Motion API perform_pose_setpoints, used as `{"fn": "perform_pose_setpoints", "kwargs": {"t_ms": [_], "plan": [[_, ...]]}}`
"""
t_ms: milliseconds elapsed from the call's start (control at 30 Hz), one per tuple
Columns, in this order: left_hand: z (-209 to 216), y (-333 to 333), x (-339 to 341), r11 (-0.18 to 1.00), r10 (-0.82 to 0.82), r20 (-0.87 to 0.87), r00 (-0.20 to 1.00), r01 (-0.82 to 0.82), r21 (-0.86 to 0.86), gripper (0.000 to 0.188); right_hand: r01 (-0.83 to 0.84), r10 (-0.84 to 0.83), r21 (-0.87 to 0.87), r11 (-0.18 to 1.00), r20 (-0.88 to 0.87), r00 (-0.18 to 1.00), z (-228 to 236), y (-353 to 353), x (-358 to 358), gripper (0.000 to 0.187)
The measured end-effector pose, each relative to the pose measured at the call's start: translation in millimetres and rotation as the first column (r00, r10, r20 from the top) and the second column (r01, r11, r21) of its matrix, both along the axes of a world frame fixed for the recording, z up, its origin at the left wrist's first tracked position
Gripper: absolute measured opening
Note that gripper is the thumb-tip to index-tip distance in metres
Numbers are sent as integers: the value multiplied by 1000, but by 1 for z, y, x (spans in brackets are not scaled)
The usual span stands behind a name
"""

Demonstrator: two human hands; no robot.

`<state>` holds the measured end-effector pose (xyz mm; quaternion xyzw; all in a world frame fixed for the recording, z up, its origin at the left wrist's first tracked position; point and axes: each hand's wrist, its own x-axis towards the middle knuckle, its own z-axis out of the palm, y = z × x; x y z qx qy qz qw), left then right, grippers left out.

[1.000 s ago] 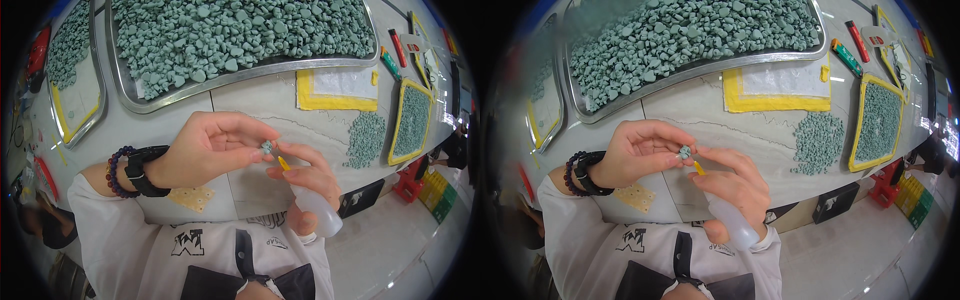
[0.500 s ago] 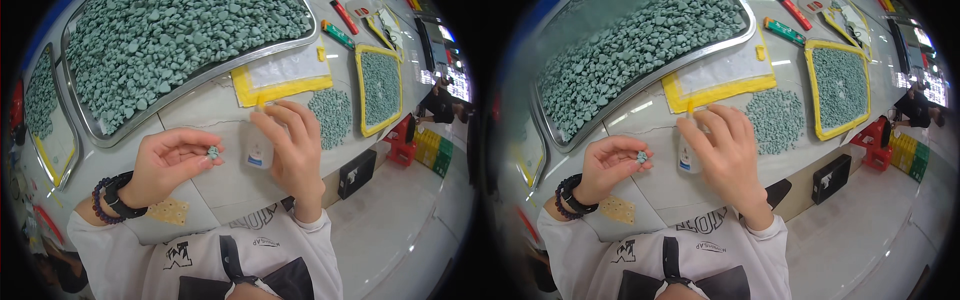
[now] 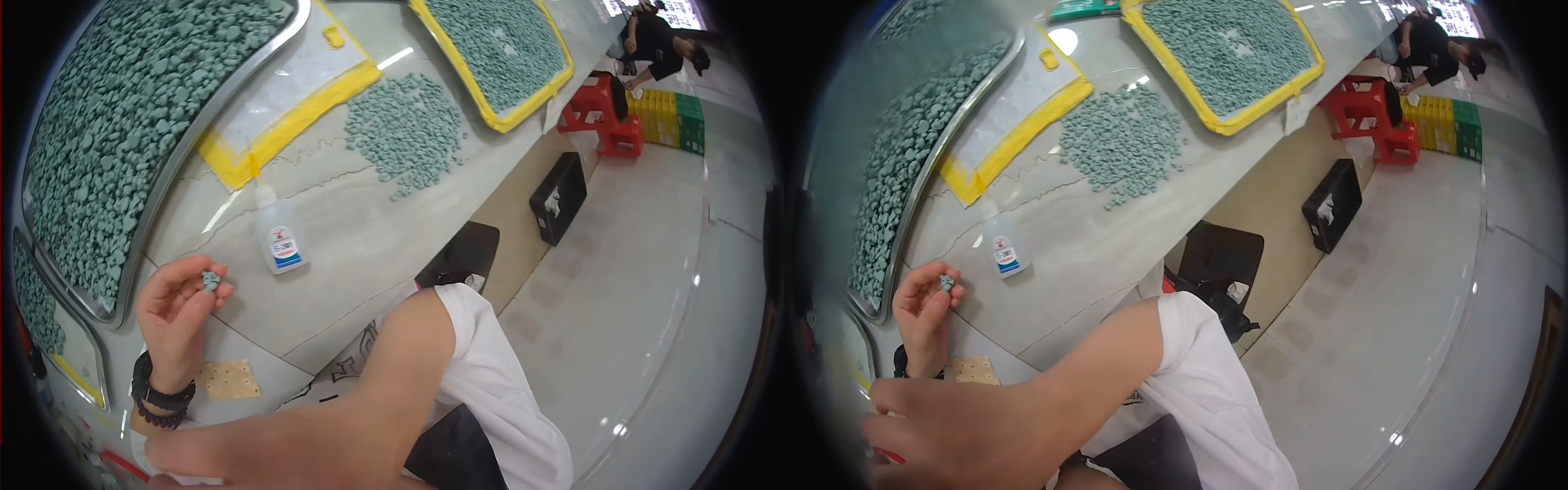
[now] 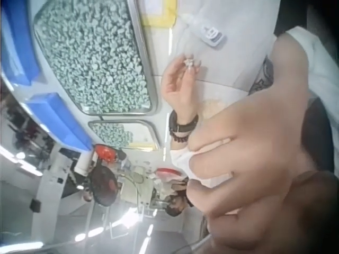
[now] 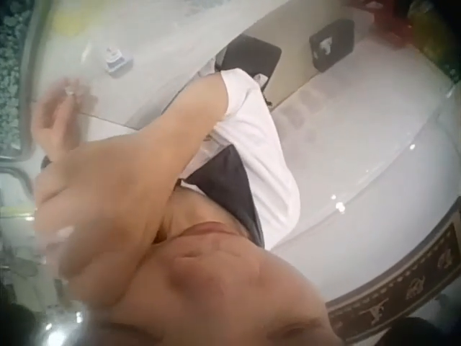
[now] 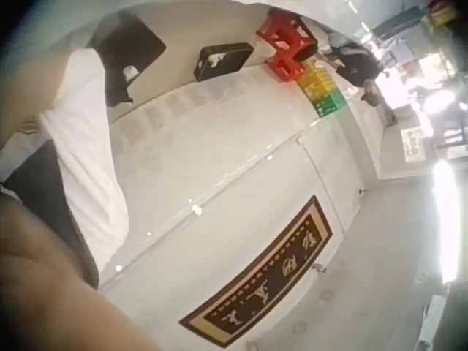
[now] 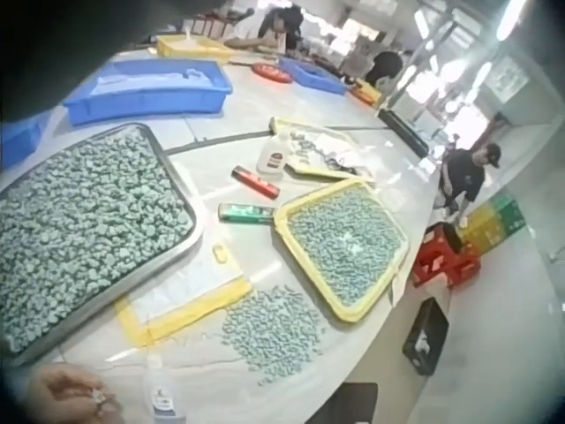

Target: Assembling small components by applying glue and inserting tiny green pieces at an assembly workstation.

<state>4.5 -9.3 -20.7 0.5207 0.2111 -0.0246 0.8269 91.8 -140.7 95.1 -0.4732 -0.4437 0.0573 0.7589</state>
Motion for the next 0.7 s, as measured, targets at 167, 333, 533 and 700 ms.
{"fn": "perform_pose_setpoints", "kwargs": {"t_ms": [167,333,533,700], "plan": [[2,1,-4,998,43,-30,999,-41,48,31,-308,333,-141,941,216,918,-5,7,4,7],[-1,-1,-1,999,25,-17,1000,-24,44,32,-406,604,-477,780,401,689,-10,-26,-9,17],[2,-2,0,998,59,-18,998,-59,6,31,271,-210,-790,550,183,960,-64,-124,79,17],[6,-1,5,1000,26,0,1000,-26,-10,31,539,-458,-788,297,378,805,-90,-175,118,8]]}}
